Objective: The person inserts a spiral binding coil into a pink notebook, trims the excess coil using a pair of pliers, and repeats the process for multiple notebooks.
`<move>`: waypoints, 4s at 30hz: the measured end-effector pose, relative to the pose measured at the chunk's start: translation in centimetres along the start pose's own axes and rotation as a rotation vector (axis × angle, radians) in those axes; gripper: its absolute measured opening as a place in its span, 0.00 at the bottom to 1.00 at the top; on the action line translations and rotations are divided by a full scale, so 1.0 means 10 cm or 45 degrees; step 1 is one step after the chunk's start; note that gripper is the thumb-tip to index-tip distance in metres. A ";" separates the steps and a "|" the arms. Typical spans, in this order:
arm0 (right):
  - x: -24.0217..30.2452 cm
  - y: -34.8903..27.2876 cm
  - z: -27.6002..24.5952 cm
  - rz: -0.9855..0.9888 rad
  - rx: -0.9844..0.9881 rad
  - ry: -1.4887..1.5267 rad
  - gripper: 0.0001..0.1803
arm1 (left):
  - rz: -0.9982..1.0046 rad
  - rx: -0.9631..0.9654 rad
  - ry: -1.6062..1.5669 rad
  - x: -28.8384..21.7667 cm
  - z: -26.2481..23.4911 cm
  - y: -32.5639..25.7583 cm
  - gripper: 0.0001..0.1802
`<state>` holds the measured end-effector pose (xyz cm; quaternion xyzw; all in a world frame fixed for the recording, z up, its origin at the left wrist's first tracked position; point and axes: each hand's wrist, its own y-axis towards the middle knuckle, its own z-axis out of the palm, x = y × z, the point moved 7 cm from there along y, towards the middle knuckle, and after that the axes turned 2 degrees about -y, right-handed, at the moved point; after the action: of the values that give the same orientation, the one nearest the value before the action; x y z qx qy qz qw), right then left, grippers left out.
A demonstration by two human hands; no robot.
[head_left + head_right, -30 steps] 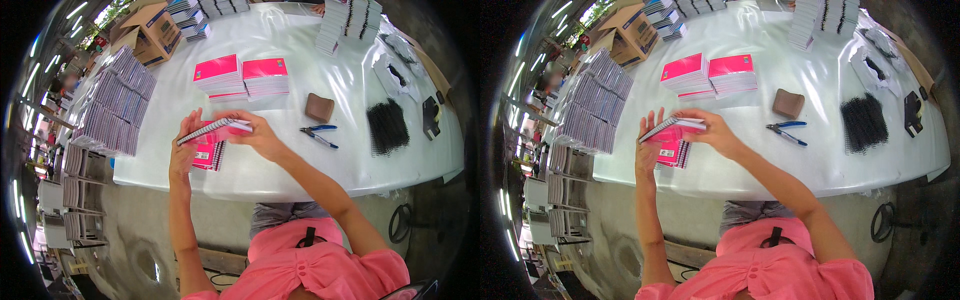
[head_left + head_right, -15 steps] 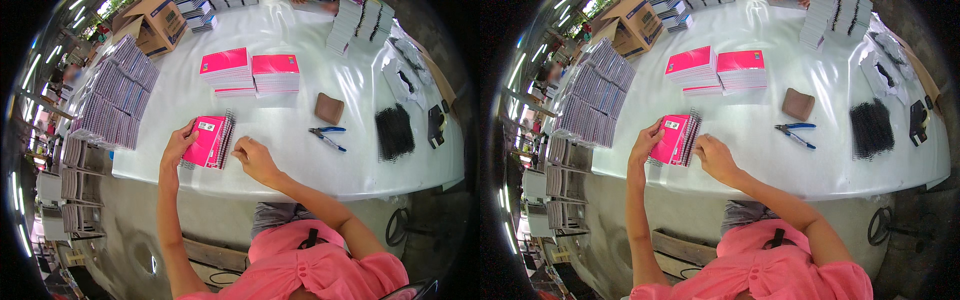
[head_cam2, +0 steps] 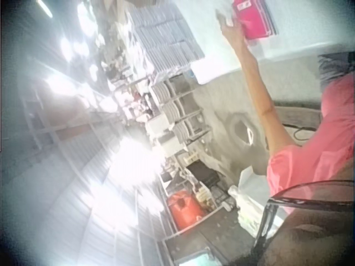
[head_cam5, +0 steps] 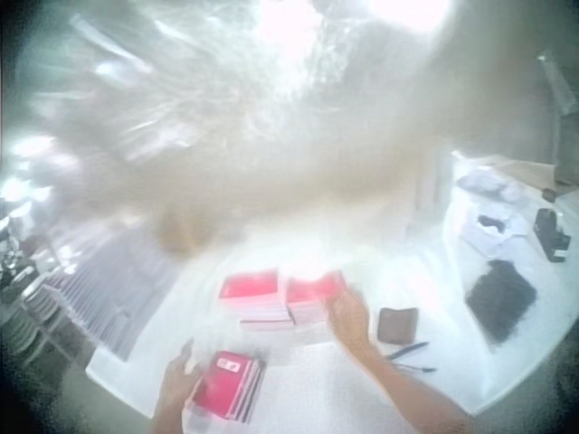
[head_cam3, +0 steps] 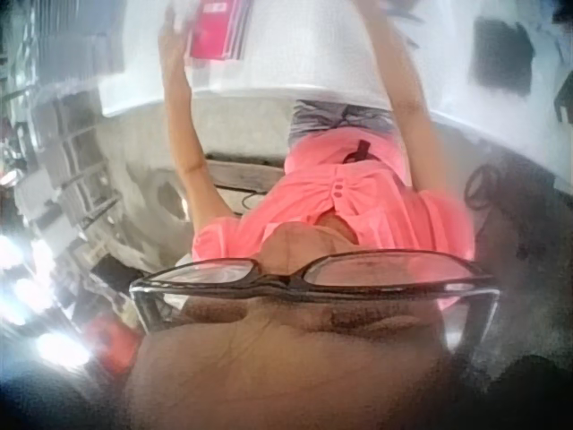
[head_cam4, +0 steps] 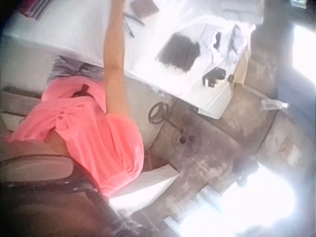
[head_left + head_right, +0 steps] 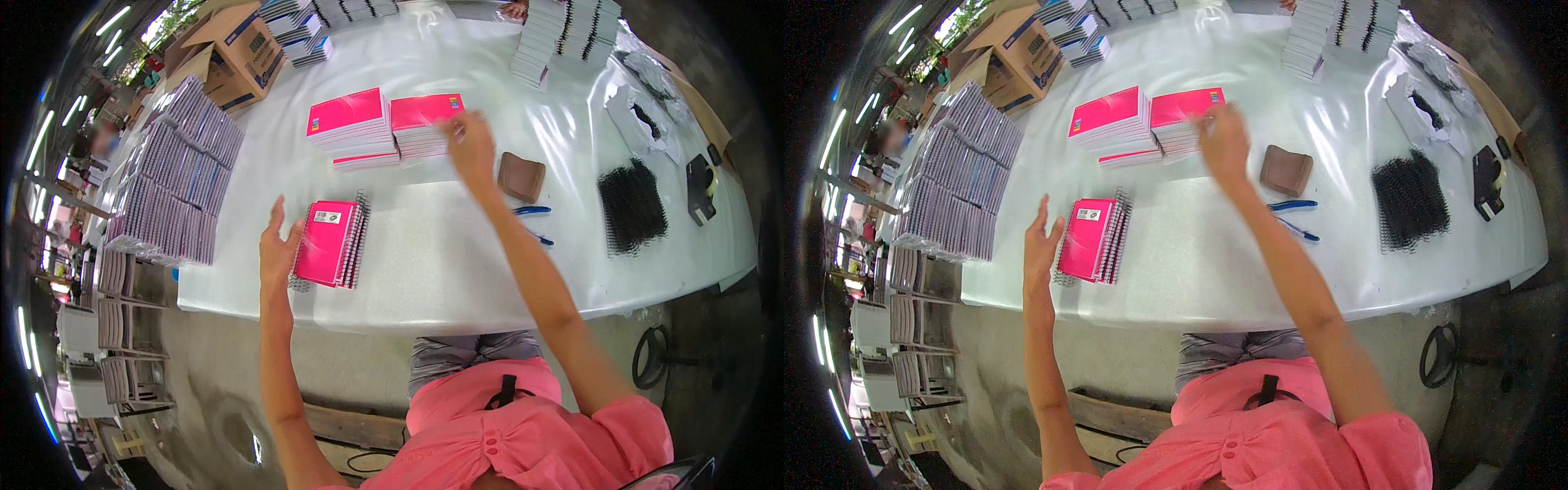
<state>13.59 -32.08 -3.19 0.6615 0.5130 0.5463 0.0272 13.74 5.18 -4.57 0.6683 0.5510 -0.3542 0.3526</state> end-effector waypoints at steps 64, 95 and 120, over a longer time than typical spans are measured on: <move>0.00 -0.97 -1.14 0.073 0.982 0.483 0.12 | 0.622 0.766 0.942 -1.36 2.15 -0.77 0.28; 0.31 -1.03 -1.25 -0.622 0.856 -0.042 0.10 | 0.734 0.701 0.740 -1.50 2.13 -0.79 0.27; -0.04 -0.73 -0.77 0.019 1.835 0.334 0.29 | 0.608 0.571 0.950 -1.24 1.86 -0.73 0.47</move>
<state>3.07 -32.98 -4.76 0.4477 0.7396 0.1482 -0.4802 3.21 -15.87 -3.80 0.9164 0.3815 -0.1100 0.0500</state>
